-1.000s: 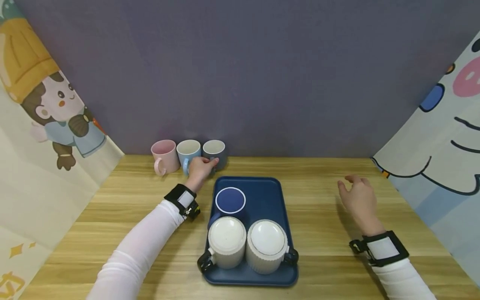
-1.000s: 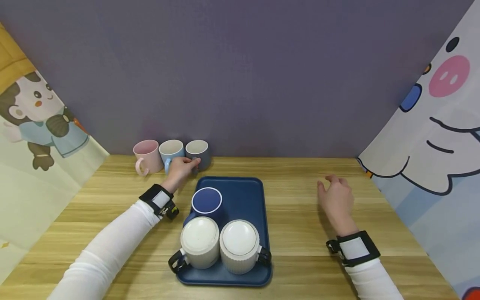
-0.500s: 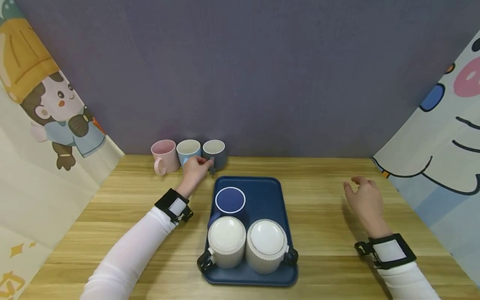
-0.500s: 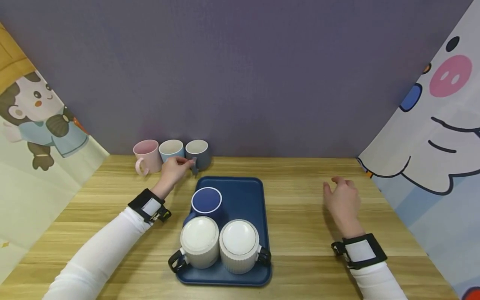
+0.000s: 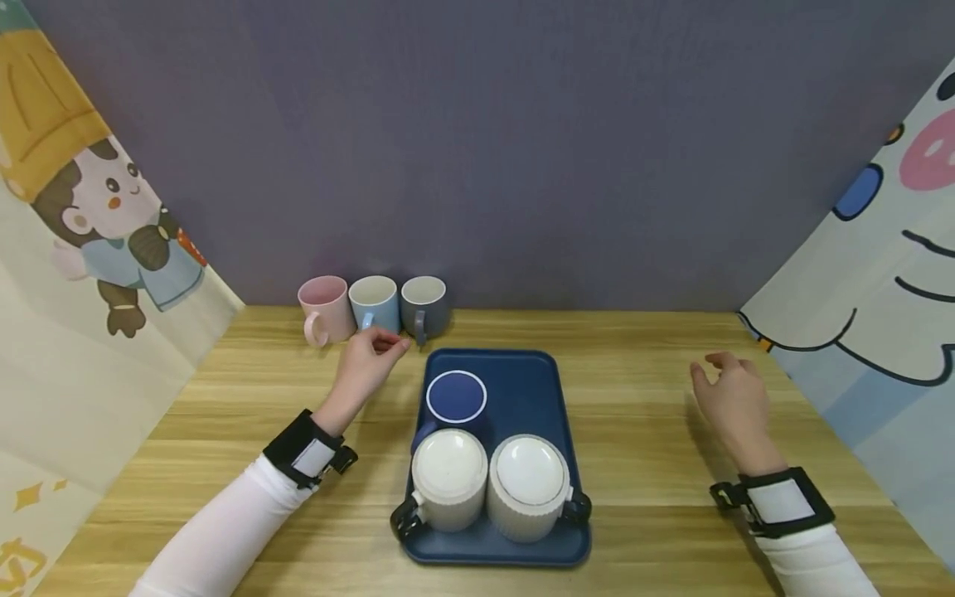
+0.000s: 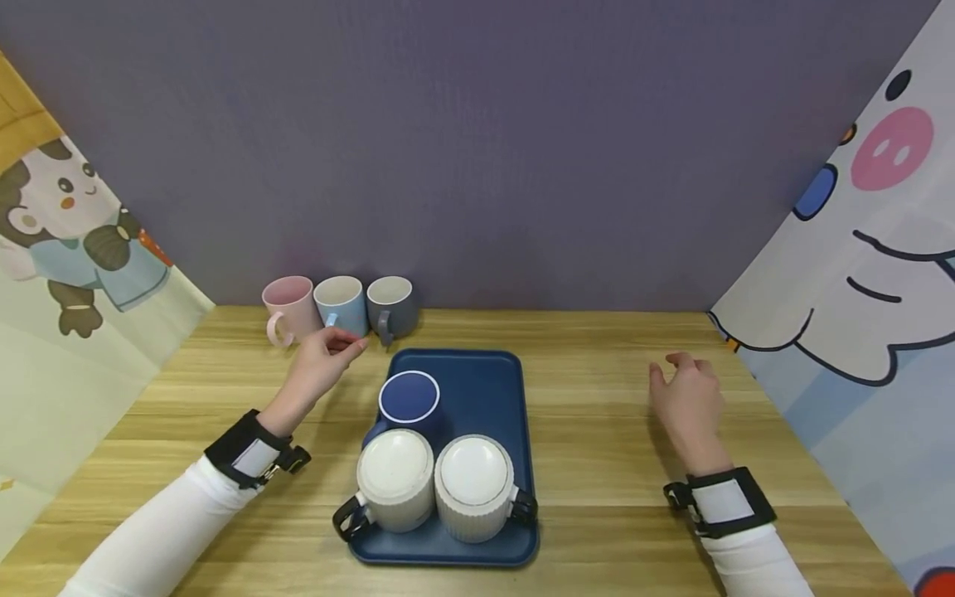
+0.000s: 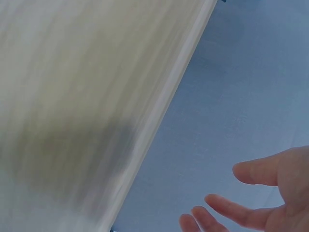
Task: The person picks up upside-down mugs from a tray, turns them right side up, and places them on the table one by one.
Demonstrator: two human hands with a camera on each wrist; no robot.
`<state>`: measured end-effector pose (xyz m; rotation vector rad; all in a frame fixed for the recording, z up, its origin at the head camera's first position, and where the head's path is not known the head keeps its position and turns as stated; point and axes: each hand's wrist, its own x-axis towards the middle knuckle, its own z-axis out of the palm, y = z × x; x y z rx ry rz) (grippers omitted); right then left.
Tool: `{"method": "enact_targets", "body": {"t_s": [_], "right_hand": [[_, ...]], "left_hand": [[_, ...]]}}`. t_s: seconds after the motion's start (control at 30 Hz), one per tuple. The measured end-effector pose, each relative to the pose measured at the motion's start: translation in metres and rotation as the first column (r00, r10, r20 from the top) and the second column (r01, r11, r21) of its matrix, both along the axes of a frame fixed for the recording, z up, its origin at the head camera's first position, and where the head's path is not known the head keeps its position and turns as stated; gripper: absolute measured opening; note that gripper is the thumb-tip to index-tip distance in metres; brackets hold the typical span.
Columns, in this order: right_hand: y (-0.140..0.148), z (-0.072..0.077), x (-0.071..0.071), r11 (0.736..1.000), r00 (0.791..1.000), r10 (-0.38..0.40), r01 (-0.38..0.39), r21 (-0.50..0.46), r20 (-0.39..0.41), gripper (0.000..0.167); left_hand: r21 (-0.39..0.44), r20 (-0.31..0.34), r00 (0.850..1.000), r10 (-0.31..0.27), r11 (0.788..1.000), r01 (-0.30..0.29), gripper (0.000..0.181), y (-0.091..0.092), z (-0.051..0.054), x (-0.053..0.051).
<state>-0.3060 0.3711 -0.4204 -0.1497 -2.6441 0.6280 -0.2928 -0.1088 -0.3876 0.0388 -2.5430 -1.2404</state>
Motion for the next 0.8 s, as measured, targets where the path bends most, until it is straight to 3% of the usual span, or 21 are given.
{"method": "enact_targets", "body": {"t_s": [0.33,0.47,0.67,0.8], "right_hand": [[0.005,0.0,0.004,1.0,1.0,-0.003,0.002,0.006,0.018,0.042],[0.008,-0.001,0.007,1.0,1.0,-0.004,0.004,0.008,0.026,0.042],[0.01,-0.001,0.007,1.0,1.0,-0.008,0.007,0.019,0.02,0.042],[0.01,-0.001,0.007,0.999,0.999,-0.016,0.015,0.03,0.028,0.042]], "left_hand": [[-0.004,0.014,0.998,-0.054,0.999,0.054,0.021,-0.003,0.002,0.023],[-0.017,0.062,0.992,-0.112,0.993,0.113,0.019,-0.002,0.001,0.034],[0.026,0.168,0.96,-0.226,0.974,0.224,0.021,0.001,-0.003,0.052],[0.1,0.247,0.919,-0.309,0.951,0.293,0.025,0.002,-0.006,0.061]]}}
